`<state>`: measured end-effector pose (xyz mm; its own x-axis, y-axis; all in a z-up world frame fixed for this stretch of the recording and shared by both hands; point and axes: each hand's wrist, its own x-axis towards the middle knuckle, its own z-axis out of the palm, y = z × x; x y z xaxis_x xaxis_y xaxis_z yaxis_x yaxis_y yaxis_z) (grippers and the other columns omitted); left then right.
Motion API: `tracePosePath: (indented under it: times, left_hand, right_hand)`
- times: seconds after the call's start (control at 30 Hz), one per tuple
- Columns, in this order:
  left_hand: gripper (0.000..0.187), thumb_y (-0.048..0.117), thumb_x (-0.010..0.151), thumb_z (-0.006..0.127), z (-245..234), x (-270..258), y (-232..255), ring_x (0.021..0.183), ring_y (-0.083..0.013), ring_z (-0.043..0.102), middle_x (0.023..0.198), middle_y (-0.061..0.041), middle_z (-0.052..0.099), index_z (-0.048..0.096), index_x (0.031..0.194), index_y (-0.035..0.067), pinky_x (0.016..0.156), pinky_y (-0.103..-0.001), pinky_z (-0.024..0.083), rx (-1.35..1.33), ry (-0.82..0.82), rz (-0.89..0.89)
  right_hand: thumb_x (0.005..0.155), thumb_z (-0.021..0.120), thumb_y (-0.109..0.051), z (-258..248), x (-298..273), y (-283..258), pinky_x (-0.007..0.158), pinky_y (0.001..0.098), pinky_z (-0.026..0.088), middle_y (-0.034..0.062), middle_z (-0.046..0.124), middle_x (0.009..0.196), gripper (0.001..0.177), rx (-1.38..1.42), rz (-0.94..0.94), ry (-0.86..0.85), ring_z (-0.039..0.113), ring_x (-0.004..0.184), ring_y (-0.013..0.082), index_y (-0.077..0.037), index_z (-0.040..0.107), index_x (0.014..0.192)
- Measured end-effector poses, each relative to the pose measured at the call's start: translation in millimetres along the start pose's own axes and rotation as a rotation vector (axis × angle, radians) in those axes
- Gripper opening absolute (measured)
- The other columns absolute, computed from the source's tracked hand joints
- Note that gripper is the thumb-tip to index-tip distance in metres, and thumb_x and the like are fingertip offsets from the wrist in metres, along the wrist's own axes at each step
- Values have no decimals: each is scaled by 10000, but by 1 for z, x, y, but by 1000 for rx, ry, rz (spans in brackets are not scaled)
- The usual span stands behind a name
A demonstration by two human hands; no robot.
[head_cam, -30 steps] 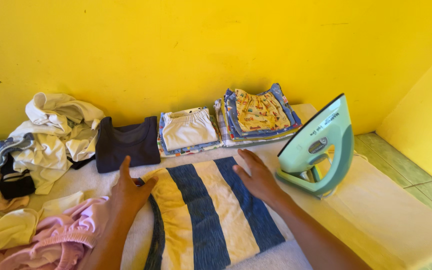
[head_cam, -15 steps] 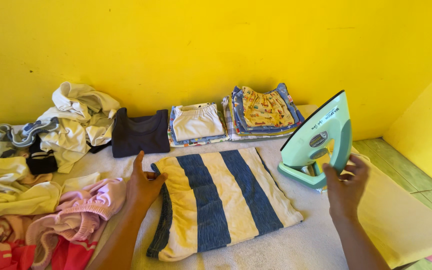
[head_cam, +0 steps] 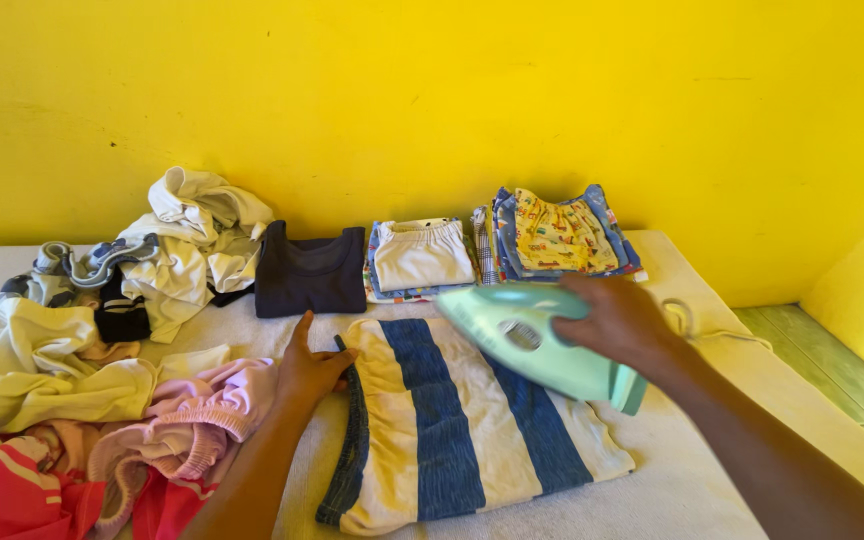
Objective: The person irons several small garments, including shorts and a striped shirt, on a cloth-covered surface. They use a green electric iron to smooth each item, then fold and stack them neatly.
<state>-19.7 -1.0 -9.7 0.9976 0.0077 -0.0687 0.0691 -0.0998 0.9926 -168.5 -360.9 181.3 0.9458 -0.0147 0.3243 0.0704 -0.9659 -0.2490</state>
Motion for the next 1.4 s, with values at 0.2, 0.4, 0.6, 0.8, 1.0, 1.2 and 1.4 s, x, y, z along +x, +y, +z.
tracePosePath:
  times: [0.2, 0.4, 0.6, 0.8, 1.0, 1.2, 1.4]
  left_hand:
    - [893, 149, 790, 832, -12, -2, 14, 603, -192, 691, 832, -130, 755, 364, 1549, 195, 563, -333, 556, 236, -21, 47]
    - [901, 121, 787, 784, -18, 3, 4, 590, -184, 667, 771, -132, 728, 326, 1558, 201, 548, -350, 565, 106, -106, 55]
    - [961, 140, 746, 848, -17, -12, 22, 539, -200, 686, 766, -120, 759, 312, 1544, 155, 545, -353, 561, 202, -39, 23]
    - [901, 161, 728, 870, -13, -24, 39, 563, -190, 709, 776, -118, 774, 390, 1489, 126, 552, -348, 580, 226, 4, 9]
    - [883, 132, 725, 859, -18, -19, 26, 570, -179, 695, 760, -125, 761, 384, 1469, 110, 532, -349, 579, 115, -5, 27]
    - [873, 139, 738, 861, -21, -17, 29, 566, -190, 699, 768, -123, 763, 386, 1470, 119, 529, -338, 569, 141, -10, -28]
    - [883, 147, 728, 875, -20, -17, 31, 573, -194, 704, 777, -122, 768, 383, 1460, 109, 538, -332, 568, 150, -10, -50]
  right_hand:
    - [697, 761, -313, 38, 36, -18, 807, 468, 560, 205, 747, 917, 472, -152, -120, -318, 726, 867, 373, -141, 724, 1136]
    - [700, 754, -322, 33, 44, 13, 799, 455, 584, 169, 777, 896, 446, -224, 131, -348, 758, 840, 337, -188, 733, 1125]
    - [691, 767, -368, 63, 69, -43, 769, 501, 551, 164, 751, 869, 430, -234, -141, -232, 720, 849, 368, -187, 749, 1081]
    - [739, 737, -320, 81, 91, -92, 780, 505, 562, 184, 739, 916, 446, -218, -196, -286, 718, 850, 378, -157, 710, 1153]
    - [714, 768, -304, 67, 89, -22, 848, 472, 569, 205, 752, 966, 550, -231, -145, -382, 739, 885, 357, -120, 690, 1226]
    - [684, 777, -327, 50, 78, 12, 815, 484, 570, 177, 759, 942, 517, -237, -44, -343, 739, 875, 354, -195, 726, 1182]
    - [691, 777, -348, 84, 98, -67, 766, 510, 567, 182, 735, 843, 460, -235, -220, -292, 723, 789, 376, -202, 729, 1125]
